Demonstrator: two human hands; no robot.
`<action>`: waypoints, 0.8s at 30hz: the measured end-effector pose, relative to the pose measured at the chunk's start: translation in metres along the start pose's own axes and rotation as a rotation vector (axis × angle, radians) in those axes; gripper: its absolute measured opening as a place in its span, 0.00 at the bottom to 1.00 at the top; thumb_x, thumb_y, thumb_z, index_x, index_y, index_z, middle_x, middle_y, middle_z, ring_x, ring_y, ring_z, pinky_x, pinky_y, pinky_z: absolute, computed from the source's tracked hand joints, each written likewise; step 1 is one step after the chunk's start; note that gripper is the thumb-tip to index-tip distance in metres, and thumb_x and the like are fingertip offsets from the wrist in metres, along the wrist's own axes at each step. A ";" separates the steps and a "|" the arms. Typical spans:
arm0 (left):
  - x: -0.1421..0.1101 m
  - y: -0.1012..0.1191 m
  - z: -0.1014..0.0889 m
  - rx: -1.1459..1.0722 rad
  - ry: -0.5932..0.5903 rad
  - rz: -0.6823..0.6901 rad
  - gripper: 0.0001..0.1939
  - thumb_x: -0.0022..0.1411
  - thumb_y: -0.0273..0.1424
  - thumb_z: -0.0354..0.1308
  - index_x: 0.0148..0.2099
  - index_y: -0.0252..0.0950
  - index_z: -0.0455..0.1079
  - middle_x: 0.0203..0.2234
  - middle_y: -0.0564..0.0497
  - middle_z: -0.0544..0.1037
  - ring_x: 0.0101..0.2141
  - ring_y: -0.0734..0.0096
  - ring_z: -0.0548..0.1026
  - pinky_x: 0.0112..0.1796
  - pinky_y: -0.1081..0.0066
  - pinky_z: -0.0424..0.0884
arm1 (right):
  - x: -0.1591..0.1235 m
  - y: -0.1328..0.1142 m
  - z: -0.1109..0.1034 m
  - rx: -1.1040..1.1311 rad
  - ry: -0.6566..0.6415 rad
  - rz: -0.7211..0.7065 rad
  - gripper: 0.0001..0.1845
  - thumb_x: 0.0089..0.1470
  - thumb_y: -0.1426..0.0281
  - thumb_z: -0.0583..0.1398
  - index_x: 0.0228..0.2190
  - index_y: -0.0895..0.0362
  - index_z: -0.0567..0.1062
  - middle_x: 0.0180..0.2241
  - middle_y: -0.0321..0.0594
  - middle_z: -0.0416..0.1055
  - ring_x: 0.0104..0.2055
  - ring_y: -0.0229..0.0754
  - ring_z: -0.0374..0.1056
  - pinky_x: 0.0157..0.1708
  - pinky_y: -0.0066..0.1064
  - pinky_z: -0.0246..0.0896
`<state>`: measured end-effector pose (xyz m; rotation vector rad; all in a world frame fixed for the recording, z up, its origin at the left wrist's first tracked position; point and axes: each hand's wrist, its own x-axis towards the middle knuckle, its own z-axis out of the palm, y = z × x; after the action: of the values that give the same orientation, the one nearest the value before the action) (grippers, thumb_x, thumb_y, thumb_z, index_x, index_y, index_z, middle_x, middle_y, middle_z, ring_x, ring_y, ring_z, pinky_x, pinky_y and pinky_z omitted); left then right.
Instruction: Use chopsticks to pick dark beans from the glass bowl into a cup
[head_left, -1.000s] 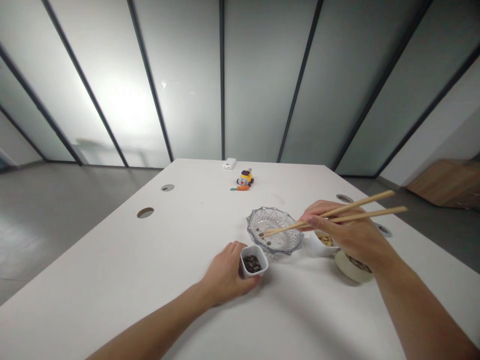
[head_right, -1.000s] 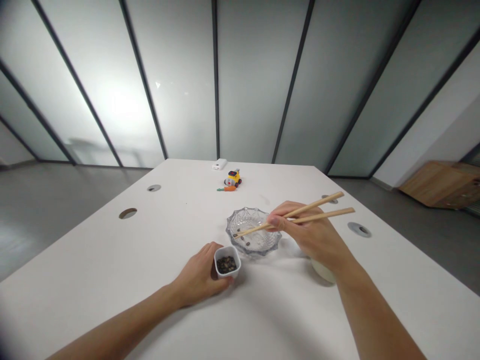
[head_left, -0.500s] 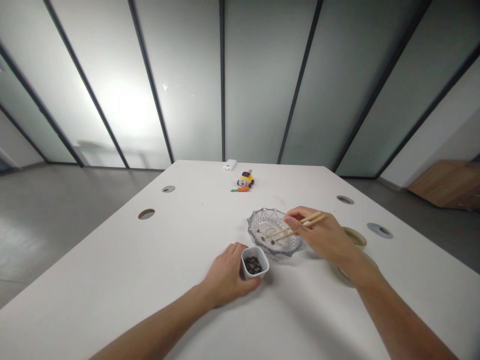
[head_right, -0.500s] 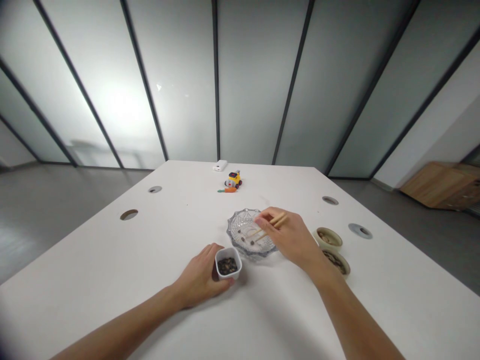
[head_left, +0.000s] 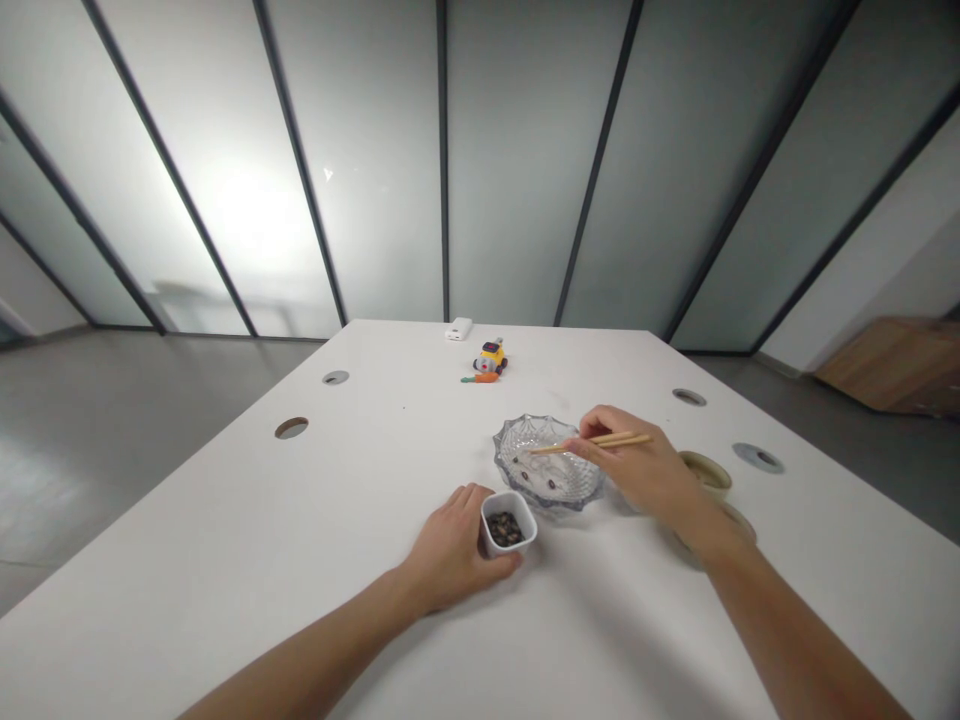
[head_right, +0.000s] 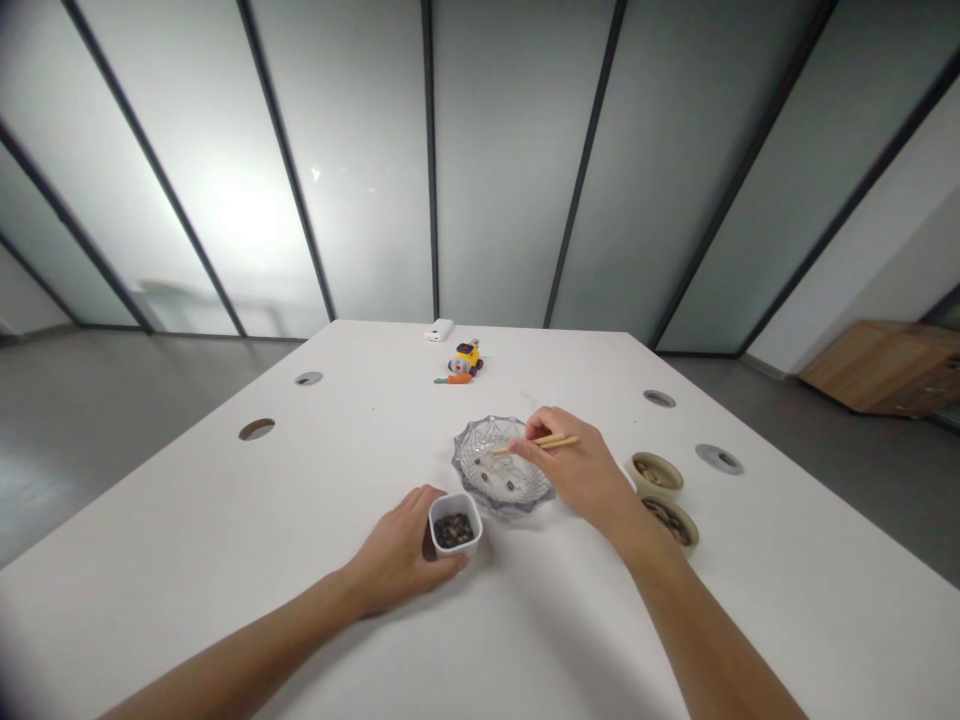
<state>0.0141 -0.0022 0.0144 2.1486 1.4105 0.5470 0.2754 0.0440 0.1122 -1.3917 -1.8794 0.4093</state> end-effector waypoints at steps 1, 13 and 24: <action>0.000 0.000 0.000 0.001 -0.003 -0.001 0.18 0.61 0.38 0.69 0.50 0.43 0.69 0.47 0.48 0.78 0.48 0.54 0.77 0.49 0.60 0.72 | 0.000 0.002 0.003 0.011 -0.008 0.000 0.19 0.58 0.51 0.67 0.26 0.51 0.74 0.25 0.35 0.73 0.28 0.42 0.65 0.27 0.31 0.57; 0.000 0.001 -0.002 -0.010 -0.021 -0.013 0.20 0.60 0.38 0.71 0.51 0.42 0.69 0.48 0.47 0.77 0.48 0.54 0.77 0.49 0.60 0.71 | 0.003 0.017 0.020 0.044 0.025 -0.036 0.17 0.62 0.52 0.63 0.30 0.52 0.80 0.32 0.40 0.81 0.34 0.46 0.75 0.39 0.37 0.69; -0.002 0.001 -0.004 -0.004 -0.016 -0.026 0.21 0.60 0.40 0.70 0.52 0.42 0.69 0.49 0.46 0.78 0.49 0.52 0.78 0.50 0.59 0.72 | -0.001 -0.012 -0.009 -0.050 -0.053 0.003 0.23 0.60 0.45 0.63 0.26 0.50 0.79 0.27 0.38 0.82 0.30 0.47 0.77 0.38 0.38 0.70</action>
<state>0.0123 -0.0034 0.0178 2.1242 1.4254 0.5219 0.2733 0.0375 0.1257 -1.4293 -1.9427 0.4074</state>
